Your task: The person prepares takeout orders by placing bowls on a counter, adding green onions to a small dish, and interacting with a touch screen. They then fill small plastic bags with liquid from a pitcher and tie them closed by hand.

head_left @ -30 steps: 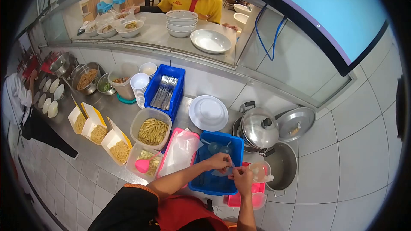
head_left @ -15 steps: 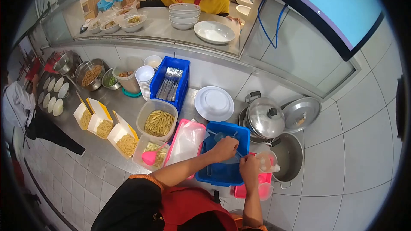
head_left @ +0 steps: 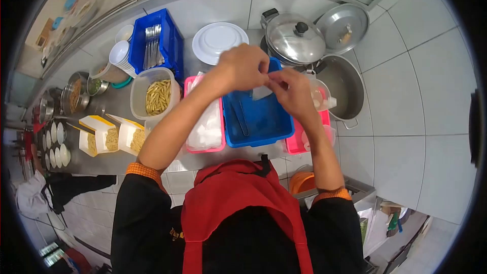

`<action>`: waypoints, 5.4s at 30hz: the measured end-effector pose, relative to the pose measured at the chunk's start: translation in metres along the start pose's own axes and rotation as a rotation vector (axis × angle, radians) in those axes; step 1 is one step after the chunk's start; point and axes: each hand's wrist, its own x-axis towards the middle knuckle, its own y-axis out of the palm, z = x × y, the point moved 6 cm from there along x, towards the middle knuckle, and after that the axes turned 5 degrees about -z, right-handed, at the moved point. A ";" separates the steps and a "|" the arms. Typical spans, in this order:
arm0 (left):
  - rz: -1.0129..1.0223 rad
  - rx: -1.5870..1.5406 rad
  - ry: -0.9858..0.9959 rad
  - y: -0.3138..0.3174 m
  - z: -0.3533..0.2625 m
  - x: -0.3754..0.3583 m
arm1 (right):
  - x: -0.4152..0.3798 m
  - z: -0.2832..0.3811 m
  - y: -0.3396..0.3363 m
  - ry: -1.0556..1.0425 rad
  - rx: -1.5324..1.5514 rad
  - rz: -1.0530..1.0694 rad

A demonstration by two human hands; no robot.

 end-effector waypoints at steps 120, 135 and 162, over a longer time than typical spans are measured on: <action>-1.006 0.147 -0.055 0.083 0.074 -0.162 | -0.068 0.018 0.120 0.217 0.336 0.211; -0.584 -0.672 -0.373 0.128 0.124 -0.157 | -0.043 0.019 0.125 -0.234 0.168 0.442; -0.666 -0.646 -0.210 0.074 0.082 -0.165 | -0.047 0.058 0.095 -0.287 0.064 0.358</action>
